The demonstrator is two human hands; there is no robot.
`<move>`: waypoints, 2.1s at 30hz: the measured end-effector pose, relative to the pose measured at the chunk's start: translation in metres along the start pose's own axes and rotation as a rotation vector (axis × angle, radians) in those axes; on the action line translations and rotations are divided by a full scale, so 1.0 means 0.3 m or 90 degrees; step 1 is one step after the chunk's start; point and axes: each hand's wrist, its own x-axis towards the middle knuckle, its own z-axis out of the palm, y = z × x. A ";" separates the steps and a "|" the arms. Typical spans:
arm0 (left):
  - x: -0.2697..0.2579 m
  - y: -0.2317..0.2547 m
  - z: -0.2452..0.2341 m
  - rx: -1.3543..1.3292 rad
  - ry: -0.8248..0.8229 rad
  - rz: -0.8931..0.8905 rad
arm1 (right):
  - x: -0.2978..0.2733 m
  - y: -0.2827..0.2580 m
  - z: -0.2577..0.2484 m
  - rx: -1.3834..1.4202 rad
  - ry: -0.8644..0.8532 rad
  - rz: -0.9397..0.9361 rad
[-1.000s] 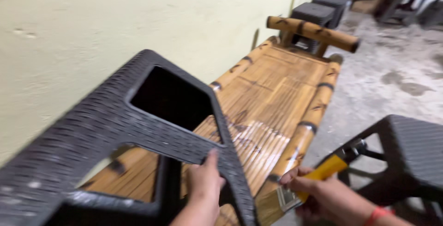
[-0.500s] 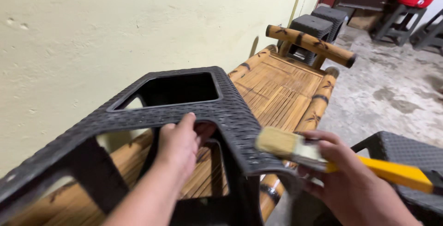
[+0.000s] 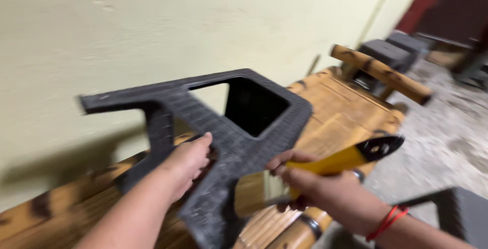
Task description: The person uses a paintbrush to dust a black plastic stool placed on a bamboo bench. They brush the top surface, sides, and legs of the stool, rotating it to access different areas.
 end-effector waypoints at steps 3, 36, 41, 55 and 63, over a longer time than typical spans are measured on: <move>-0.083 -0.034 -0.028 0.079 0.072 0.037 | 0.031 -0.015 0.041 0.094 -0.050 0.017; -0.274 -0.087 0.092 -0.074 0.308 0.151 | 0.252 0.015 0.089 -0.003 0.208 -0.121; -0.265 -0.084 0.089 -0.098 0.296 0.160 | 0.180 0.052 0.153 -0.045 0.137 -0.159; -0.284 -0.049 0.068 0.103 0.268 0.056 | 0.145 0.104 0.058 -0.043 0.194 -0.196; -0.247 -0.067 0.070 0.093 0.270 0.056 | -0.062 0.104 0.166 -0.094 -0.025 -0.176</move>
